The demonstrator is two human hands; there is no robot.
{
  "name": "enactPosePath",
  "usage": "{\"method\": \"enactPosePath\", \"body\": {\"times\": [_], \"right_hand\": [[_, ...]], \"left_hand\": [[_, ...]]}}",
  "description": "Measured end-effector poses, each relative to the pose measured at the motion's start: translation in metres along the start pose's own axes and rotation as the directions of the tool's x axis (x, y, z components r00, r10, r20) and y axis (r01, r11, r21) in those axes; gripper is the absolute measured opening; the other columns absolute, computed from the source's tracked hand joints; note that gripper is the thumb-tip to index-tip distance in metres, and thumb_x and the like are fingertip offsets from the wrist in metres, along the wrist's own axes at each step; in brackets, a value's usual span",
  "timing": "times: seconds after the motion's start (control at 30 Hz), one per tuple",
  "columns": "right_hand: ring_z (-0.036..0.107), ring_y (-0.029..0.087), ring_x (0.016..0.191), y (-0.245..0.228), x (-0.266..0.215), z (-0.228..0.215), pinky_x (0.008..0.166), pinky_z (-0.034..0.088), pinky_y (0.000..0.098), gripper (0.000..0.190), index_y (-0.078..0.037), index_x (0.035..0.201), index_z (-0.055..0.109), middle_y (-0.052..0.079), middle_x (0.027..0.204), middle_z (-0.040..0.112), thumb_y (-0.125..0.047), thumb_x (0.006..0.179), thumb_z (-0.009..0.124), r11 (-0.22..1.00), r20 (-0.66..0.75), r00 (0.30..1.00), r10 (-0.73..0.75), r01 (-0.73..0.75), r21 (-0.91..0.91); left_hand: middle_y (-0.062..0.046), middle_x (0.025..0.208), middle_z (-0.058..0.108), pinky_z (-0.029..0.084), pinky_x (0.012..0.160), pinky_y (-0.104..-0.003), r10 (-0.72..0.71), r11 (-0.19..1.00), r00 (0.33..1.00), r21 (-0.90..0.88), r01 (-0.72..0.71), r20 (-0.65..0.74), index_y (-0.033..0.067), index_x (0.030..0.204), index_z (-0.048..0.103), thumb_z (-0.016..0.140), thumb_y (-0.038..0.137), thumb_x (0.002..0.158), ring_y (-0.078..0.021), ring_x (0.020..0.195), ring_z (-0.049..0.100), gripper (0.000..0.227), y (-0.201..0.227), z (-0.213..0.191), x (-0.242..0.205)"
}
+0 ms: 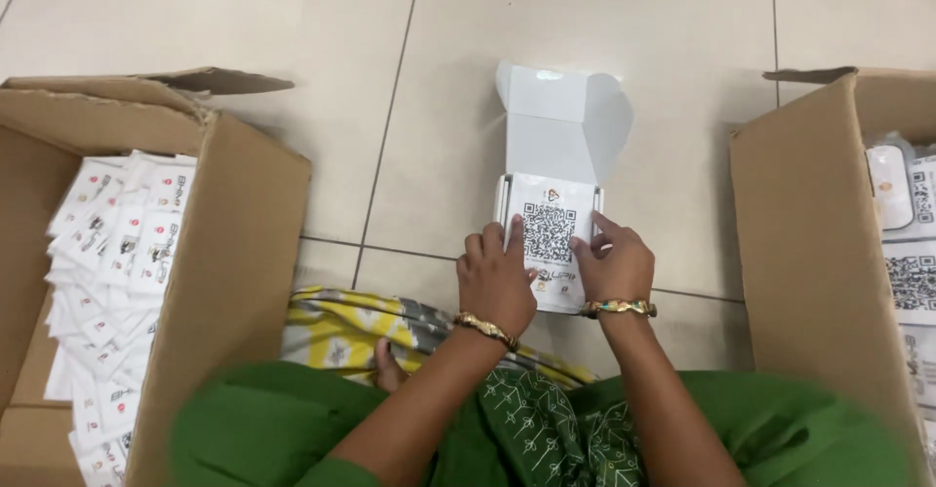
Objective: The person sorts and packages electronic device boxes and QR code stickers.
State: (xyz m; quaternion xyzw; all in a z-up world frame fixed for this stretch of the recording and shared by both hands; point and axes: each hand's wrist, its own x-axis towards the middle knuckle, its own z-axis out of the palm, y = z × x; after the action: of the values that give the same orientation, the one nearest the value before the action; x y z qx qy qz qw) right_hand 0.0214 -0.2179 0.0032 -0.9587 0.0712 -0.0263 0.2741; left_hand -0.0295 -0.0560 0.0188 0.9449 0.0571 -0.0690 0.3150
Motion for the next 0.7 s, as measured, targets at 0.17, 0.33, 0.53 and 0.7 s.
{"method": "enactPosePath", "body": {"times": [0.17,0.33,0.53,0.7], "right_hand": [[0.070,0.027,0.076,-0.005,0.005,-0.008,0.070,0.056,0.0406,0.049,-0.021,0.125,0.075,0.011,0.099,0.070,-0.027,0.077,0.086,0.987,0.086,0.996,0.035,-0.021,-0.161],[0.074,0.019,0.096,0.011,0.067,-0.017,0.084,0.060,0.0383,0.041,-0.025,0.124,0.079,0.003,0.122,0.078,-0.042,0.087,0.080,0.952,0.259,0.917,0.303,-0.302,-0.045],[0.030,0.041,0.150,-0.006,0.148,-0.013,0.117,0.022,0.0593,0.120,-0.003,0.162,0.019,0.028,0.162,0.028,-0.088,0.079,0.039,0.151,0.599,0.759,0.255,-0.643,0.751],[0.035,0.037,0.153,-0.004,0.131,-0.067,0.123,0.030,0.0527,0.113,0.003,0.159,0.029,0.021,0.162,0.039,-0.080,0.085,0.054,0.293,0.414,0.903,-0.111,-0.368,0.882]], "left_hand": [[-0.020,0.155,0.036,0.023,0.112,-0.062,0.180,0.942,0.983,0.297,-0.159,-0.044,-0.0042,0.146,0.042,0.069,0.025,0.084,-0.0367,0.141,0.035,0.073,-0.002,0.012,0.001],[-0.025,0.159,0.032,0.017,0.116,-0.064,0.201,0.827,0.979,0.529,-0.189,0.036,-0.0102,0.147,0.038,0.056,0.025,0.091,-0.0348,0.145,0.032,0.068,0.003,0.016,0.006],[-0.026,0.159,0.031,0.014,0.114,-0.068,0.181,0.835,0.980,0.514,-0.195,0.078,-0.0127,0.148,0.035,0.058,0.029,0.088,-0.0346,0.142,0.033,0.077,0.007,0.000,0.004],[-0.017,0.160,0.031,0.016,0.114,-0.069,0.078,0.953,0.987,0.281,-0.116,0.143,-0.0003,0.143,0.045,0.073,0.043,0.081,-0.0319,0.144,0.033,0.080,0.011,-0.035,0.003]]}}
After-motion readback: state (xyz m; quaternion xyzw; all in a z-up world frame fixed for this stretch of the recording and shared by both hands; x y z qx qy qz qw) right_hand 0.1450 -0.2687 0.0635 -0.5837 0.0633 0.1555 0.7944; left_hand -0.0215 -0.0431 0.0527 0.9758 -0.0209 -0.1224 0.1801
